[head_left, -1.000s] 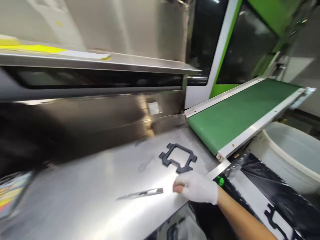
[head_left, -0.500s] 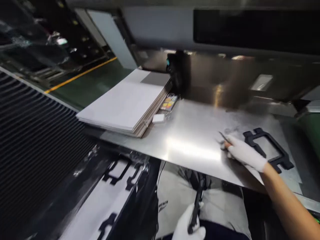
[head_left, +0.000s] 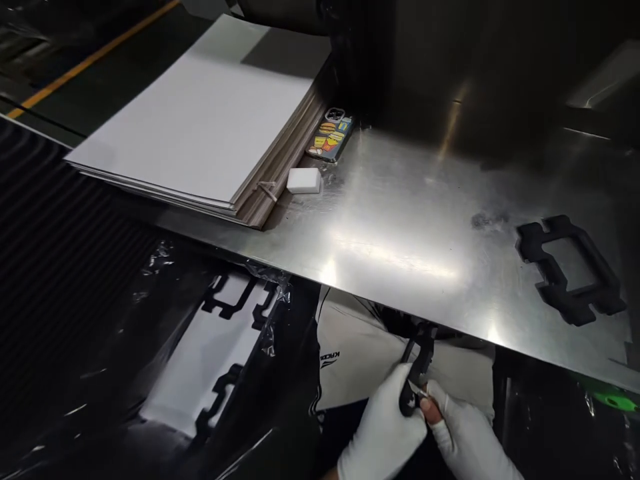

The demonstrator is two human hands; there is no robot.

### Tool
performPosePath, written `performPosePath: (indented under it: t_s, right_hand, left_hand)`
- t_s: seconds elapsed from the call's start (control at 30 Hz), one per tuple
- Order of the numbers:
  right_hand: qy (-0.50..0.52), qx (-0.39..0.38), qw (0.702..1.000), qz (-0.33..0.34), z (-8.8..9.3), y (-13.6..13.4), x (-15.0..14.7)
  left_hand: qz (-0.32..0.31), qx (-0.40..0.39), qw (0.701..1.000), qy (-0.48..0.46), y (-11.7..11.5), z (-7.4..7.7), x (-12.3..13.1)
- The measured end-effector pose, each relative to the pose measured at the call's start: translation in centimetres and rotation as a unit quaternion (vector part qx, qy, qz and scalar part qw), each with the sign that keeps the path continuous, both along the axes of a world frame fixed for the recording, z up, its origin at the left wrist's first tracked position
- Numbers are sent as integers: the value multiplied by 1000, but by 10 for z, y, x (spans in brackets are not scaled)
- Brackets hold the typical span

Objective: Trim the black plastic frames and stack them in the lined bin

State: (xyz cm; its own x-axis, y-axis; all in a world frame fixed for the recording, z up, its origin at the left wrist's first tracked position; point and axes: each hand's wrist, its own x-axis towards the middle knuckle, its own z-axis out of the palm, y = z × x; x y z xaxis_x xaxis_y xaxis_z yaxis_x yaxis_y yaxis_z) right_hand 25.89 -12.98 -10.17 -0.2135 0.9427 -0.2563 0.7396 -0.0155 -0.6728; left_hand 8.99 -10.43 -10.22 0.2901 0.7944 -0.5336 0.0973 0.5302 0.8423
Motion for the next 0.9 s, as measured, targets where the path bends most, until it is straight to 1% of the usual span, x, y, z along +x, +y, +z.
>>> performPosePath:
  t_s: [0.07, 0.13, 0.3, 0.37, 0.5, 0.63, 0.8, 0.9]
  right_hand:
    - [-10, 20, 1000, 18, -7, -5, -1]
    - [-19, 16, 999, 23, -9, -8, 0]
    - [-7, -50, 999, 16, -5, -9, 1]
    - [5, -69, 998, 2, -5, -10, -1]
    - [16, -71, 997, -41, -8, -17, -6]
    - [24, -88, 993, -68, -11, -23, -11]
    - [40, -93, 991, -82, -11, -22, -15]
    - [46, -92, 989, -103, -10, -18, -17]
  left_hand:
    - [0, -5, 1000, 9, 0, 1, 0]
    - [3, -9, 1000, 8, 0, 1, 0]
    - [7, -8, 1000, 28, -2, 0, 3]
    - [6, -8, 999, 45, -4, -1, 5]
    - [6, -15, 998, 66, -7, -2, 7]
    - [9, -20, 997, 75, -8, -3, 8]
    - [12, -20, 997, 76, -6, -5, 10]
    - [13, -20, 995, 94, -6, -4, 12]
